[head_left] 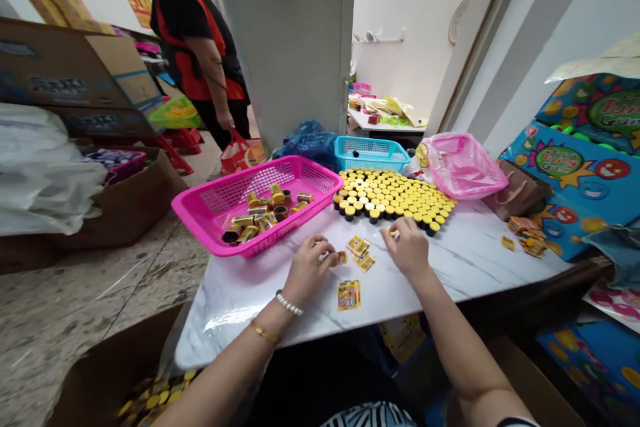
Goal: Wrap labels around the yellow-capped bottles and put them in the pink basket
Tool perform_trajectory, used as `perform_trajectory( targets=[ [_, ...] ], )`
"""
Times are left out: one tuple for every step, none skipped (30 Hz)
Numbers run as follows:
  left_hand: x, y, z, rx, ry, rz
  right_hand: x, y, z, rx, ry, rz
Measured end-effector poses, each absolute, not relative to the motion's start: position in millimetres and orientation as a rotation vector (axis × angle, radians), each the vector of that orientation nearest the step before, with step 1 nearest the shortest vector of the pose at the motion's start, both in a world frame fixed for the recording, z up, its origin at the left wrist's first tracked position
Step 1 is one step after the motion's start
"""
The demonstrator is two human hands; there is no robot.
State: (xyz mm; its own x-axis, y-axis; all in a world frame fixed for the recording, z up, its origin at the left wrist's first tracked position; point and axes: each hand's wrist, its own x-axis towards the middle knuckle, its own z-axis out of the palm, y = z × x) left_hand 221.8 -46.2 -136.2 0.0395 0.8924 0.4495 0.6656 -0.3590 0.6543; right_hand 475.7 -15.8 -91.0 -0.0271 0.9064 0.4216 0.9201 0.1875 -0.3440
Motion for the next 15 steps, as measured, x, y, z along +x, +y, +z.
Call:
perform_trajectory(
  targets=[
    [219.9,-43.7,-125.2,2.053,1.585,1.307,468.7,-17.2,-88.2,-1.587,-1.918,0.12],
    [218.5,-39.9,-113.7,2.066,1.572,1.376,459.6,-16.1,-85.7,-1.47,-1.922,0.322],
    [217.7,-34.7,-102.5,2.084,1.558,1.436,449.0,-12.2,-83.3,-1.367,-1.927,0.542],
    [217.5,-28.3,-92.6,2.104,1.538,1.49,437.7,-5.6,-81.0,-1.268,-1.919,0.76],
    [217.8,-21.1,-85.0,2.122,1.516,1.534,426.6,3.0,-78.8,-1.173,-1.889,0.95],
    [218.4,-13.6,-80.1,2.13,1.496,1.572,416.4,12.9,-77.1,-1.107,-1.868,1.063],
    [219.1,-6.5,-78.1,2.127,1.479,1.599,407.7,22.8,-75.9,-1.055,-1.848,1.139],
    [219.7,-0.3,-78.9,2.108,1.467,1.61,400.7,31.8,-75.8,-1.024,-1.833,1.175],
    [220.1,4.5,-82.0,2.064,1.451,1.612,395.4,38.9,-77.1,-1.006,-1.82,1.188],
    [220.2,7.9,-86.8,1.983,1.43,1.612,391.9,43.8,-79.9,-0.992,-1.797,1.2],
    [220.0,9.6,-92.5,1.864,1.404,1.61,389.9,46.4,-84.4,-0.984,-1.768,1.208],
    [219.8,9.8,-98.2,1.715,1.369,1.608,389.2,47.2,-90.2,-0.984,-1.732,1.216],
    [219.6,8.8,-103.3,1.555,1.327,1.609,389.7,46.7,-96.8,-0.991,-1.692,1.226],
    [219.5,6.8,-107.3,1.404,1.287,1.62,391.0,45.5,-103.5,-1.004,-1.65,1.24],
    [219.6,4.3,-110.0,1.282,1.256,1.639,392.8,44.1,-109.7,-1.021,-1.609,1.256]
  ],
)
